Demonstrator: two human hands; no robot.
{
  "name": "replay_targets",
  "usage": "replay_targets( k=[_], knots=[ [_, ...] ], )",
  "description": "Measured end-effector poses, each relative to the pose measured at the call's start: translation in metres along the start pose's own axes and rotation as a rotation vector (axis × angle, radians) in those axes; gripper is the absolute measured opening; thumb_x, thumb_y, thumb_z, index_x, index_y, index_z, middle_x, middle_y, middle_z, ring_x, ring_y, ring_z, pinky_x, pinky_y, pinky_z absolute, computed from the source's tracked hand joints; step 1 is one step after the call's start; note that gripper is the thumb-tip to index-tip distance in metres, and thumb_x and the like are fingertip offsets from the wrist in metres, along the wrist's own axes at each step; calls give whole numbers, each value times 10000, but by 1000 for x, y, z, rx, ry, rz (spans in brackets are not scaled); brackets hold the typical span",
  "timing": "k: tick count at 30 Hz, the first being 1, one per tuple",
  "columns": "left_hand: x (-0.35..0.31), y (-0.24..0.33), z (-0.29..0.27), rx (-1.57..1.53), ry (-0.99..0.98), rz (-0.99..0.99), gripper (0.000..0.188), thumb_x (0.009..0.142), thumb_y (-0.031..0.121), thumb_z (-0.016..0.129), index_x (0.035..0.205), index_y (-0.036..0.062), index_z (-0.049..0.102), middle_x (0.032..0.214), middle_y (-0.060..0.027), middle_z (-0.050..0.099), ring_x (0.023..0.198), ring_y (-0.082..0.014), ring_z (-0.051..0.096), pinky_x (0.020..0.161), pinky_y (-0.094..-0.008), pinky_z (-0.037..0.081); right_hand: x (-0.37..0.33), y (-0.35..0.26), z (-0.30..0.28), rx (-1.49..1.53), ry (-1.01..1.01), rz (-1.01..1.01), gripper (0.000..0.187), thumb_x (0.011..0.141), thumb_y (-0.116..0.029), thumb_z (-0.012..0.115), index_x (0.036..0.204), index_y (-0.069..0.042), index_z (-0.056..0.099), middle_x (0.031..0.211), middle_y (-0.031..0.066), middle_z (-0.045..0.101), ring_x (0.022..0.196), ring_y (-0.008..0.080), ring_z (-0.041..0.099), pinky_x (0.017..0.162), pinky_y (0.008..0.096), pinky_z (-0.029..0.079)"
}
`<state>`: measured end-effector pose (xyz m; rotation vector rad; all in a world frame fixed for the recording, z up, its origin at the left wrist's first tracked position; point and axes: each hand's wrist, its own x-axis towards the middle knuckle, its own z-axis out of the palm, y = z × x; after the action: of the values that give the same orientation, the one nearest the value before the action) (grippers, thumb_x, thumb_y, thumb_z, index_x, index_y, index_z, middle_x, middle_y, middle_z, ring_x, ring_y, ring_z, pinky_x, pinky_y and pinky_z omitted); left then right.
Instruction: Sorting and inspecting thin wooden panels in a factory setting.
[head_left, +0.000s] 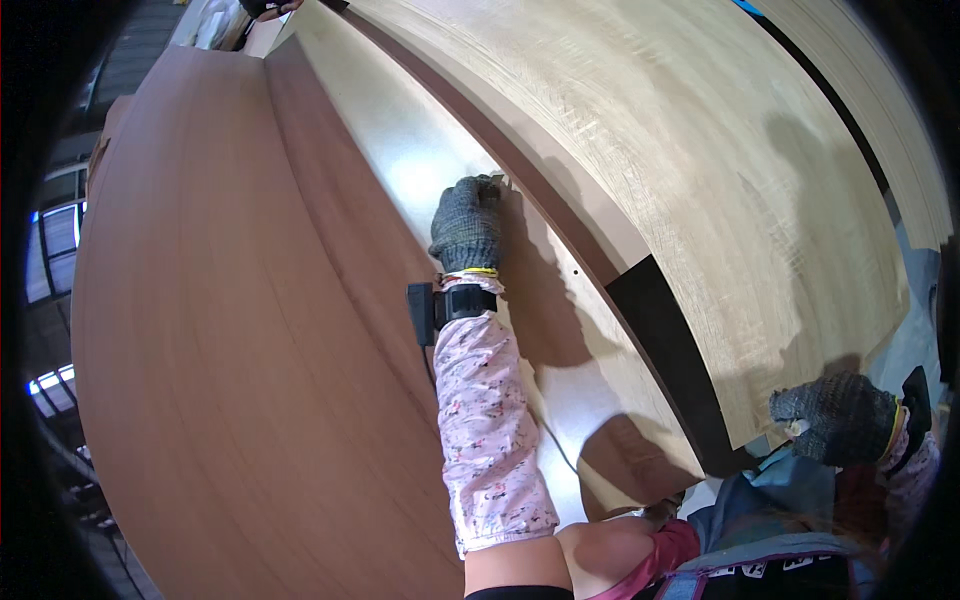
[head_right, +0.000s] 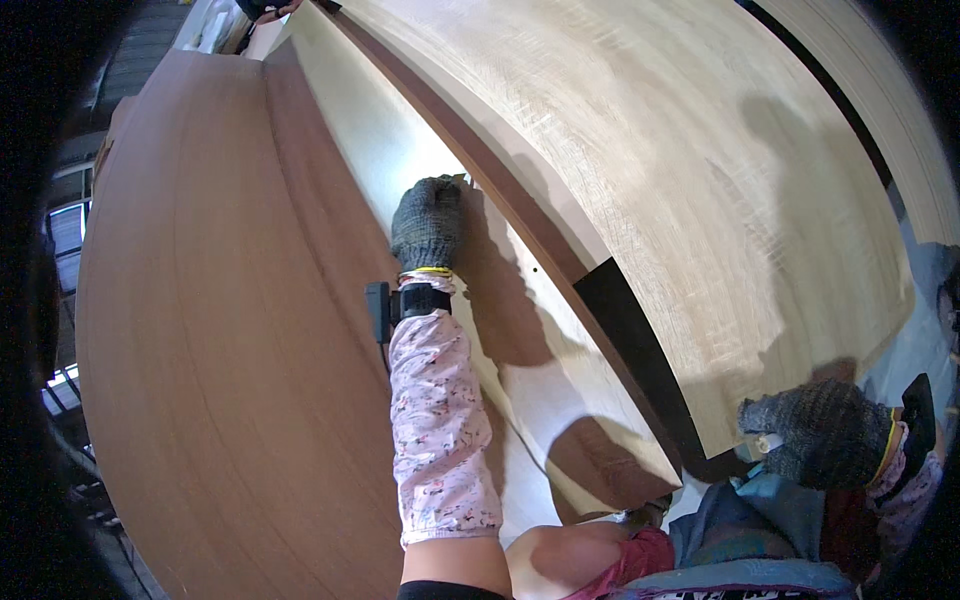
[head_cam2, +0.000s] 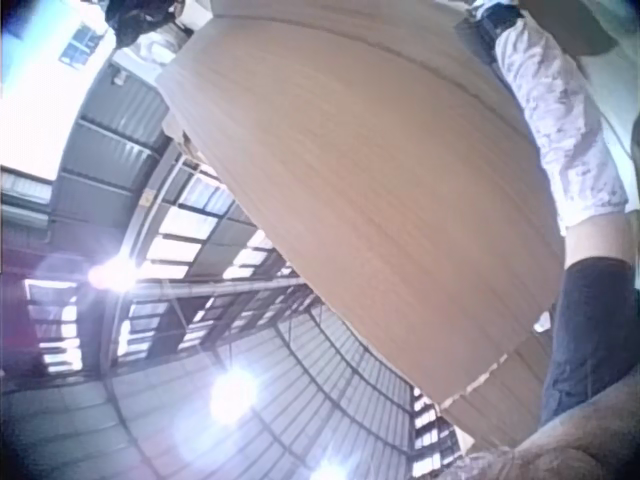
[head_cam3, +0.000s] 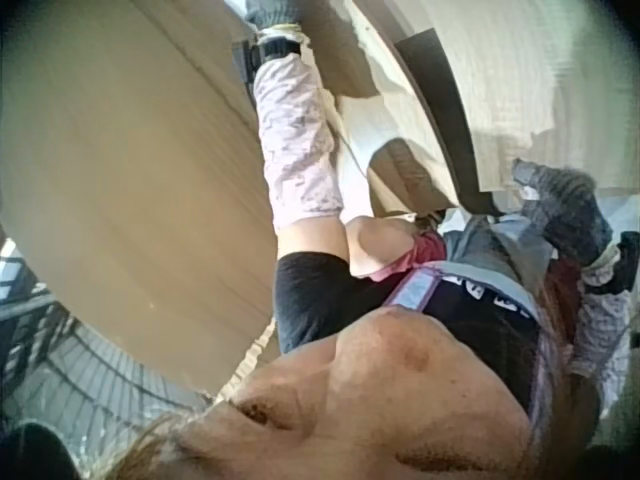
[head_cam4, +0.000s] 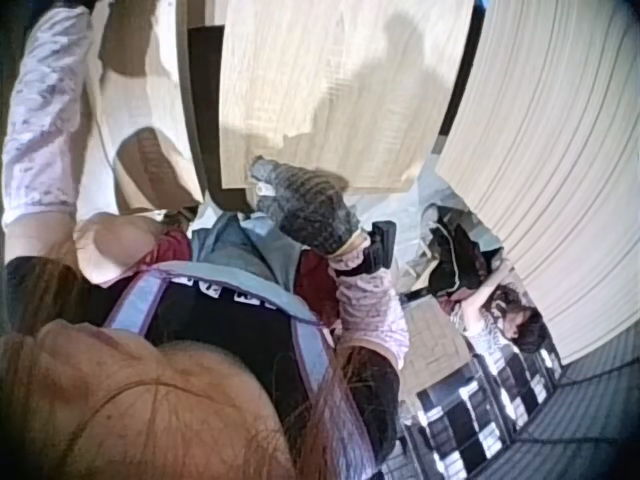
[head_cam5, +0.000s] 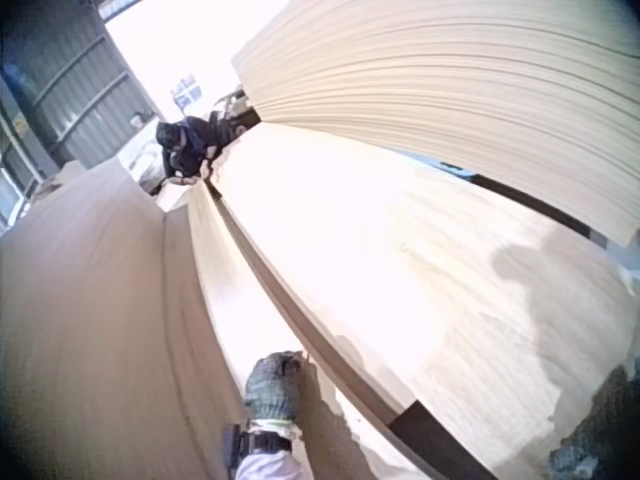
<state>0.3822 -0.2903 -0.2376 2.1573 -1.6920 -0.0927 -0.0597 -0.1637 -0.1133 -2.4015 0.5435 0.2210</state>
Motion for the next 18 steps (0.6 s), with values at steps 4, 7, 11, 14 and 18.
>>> replay_targets(
  k=[4,7,11,14,18],
  knots=[
    [-9,1,-2,79,-171,89,221,846,287,589,925,103,680,909,-157,656,874,-339,621,770,-432,487,16,25,41,102,-37,-22,391,778,-215,653,1097,5,598,975,191,642,866,355,643,754,441,522],
    [-6,32,-3,367,-351,84,242,836,309,574,928,117,689,882,-155,660,856,-332,634,748,-427,501,17,21,26,239,-48,72,371,789,-211,630,1094,-2,598,921,197,639,842,348,643,740,433,520],
    [28,31,-16,528,-242,144,226,843,289,574,901,104,691,864,-160,665,830,-337,644,721,-435,513,9,14,25,322,48,119,316,780,-218,629,1020,-14,607,826,197,636,788,354,646,680,440,514],
    [30,37,-13,451,-212,132,246,838,294,580,908,85,689,885,-167,668,853,-341,641,754,-433,505,6,13,23,288,7,196,294,768,-225,635,977,-21,604,773,190,631,749,364,646,647,447,506],
    [15,23,-31,643,-412,46,256,839,303,570,947,108,695,926,-154,668,904,-332,634,800,-437,492,52,31,26,433,-152,128,276,747,-226,637,938,-32,596,749,198,617,730,369,642,625,455,490]
  ],
)
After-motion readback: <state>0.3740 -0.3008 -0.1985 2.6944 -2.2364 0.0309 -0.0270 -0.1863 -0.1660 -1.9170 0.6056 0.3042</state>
